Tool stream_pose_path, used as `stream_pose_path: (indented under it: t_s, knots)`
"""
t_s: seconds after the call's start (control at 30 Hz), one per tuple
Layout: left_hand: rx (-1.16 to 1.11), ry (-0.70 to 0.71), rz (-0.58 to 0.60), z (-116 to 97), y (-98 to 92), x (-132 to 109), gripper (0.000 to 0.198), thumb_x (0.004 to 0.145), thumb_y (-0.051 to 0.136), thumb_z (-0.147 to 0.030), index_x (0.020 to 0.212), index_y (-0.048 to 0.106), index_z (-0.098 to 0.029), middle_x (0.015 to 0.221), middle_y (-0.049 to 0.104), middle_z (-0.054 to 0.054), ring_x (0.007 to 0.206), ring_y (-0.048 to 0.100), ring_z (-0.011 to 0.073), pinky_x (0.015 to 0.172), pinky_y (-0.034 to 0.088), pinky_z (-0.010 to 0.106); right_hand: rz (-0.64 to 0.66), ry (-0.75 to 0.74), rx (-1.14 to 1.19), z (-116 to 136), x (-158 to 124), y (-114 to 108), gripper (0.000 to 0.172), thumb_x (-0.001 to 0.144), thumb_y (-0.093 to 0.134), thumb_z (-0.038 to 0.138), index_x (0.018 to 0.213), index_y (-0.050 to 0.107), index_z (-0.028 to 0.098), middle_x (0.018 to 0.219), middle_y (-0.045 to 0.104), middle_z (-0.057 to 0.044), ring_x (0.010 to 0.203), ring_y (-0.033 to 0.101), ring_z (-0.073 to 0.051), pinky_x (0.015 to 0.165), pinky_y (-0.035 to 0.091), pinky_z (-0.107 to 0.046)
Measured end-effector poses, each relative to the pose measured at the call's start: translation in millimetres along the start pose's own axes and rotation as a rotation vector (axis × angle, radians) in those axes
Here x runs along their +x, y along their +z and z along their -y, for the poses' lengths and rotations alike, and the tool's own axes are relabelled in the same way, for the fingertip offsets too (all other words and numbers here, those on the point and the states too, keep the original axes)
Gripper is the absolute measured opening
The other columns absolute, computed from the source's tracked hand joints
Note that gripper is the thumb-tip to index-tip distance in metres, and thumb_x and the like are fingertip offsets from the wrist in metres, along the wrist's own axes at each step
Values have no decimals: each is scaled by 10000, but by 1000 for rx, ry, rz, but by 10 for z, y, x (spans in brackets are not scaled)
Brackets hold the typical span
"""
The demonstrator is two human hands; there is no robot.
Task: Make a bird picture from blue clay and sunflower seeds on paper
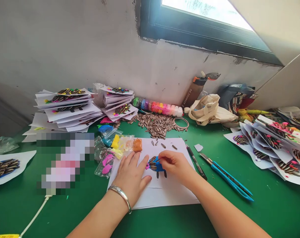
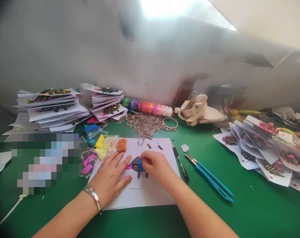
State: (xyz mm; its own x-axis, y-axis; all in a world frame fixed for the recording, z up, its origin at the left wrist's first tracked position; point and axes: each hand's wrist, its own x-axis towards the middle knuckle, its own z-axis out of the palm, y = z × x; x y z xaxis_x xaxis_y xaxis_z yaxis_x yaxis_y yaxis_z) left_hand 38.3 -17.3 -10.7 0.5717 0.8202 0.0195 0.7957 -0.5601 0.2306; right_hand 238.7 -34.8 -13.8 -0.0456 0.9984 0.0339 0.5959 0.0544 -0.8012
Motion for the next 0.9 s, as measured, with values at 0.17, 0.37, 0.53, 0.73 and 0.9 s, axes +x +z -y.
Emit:
stream_pose_path:
  t_s: [0.17, 0.37, 0.53, 0.73, 0.9]
  knots:
    - [-17, -1, -22, 1, 24, -5, 534, 811, 599, -322, 1330, 517, -226, 1374, 496, 157, 1293, 388, 371, 1061, 312, 571, -32, -184, -179, 40, 8, 12, 219, 816, 473, 73, 840, 644, 208, 772, 619, -3, 739, 553, -137, 665, 435, -240]
    - [4, 2, 9, 1, 20, 0, 536, 827, 583, -329, 1345, 504, -218, 1391, 478, 161, 1299, 381, 378, 1067, 303, 573, -43, -212, -270, 49, 2, 37, 241, 851, 478, 57, 897, 667, 199, 820, 628, -43, 811, 548, -174, 714, 455, -284]
    - [-14, 10, -29, 10, 38, -4, 523, 820, 592, -322, 1327, 522, -219, 1370, 498, 164, 1293, 387, 381, 1057, 313, 584, -38, -233, -278, 21, 15, 37, 274, 864, 467, 46, 917, 681, 208, 820, 639, -46, 826, 554, -177, 726, 467, -289]
    - [-7, 9, -23, 1, 40, -6, 515, 823, 593, -319, 1324, 526, -222, 1377, 492, 161, 1297, 384, 380, 1069, 296, 584, -41, -272, -305, 22, 34, 51, 255, 872, 475, 64, 893, 688, 204, 788, 644, -40, 811, 553, -173, 714, 460, -285]
    - [7, 5, -3, -5, 16, 2, 519, 821, 602, -319, 1325, 528, -221, 1383, 487, 161, 1301, 381, 383, 1076, 290, 583, -20, -285, -329, 50, 40, 77, 273, 858, 473, 27, 863, 689, 195, 762, 639, -41, 786, 536, -173, 702, 438, -278]
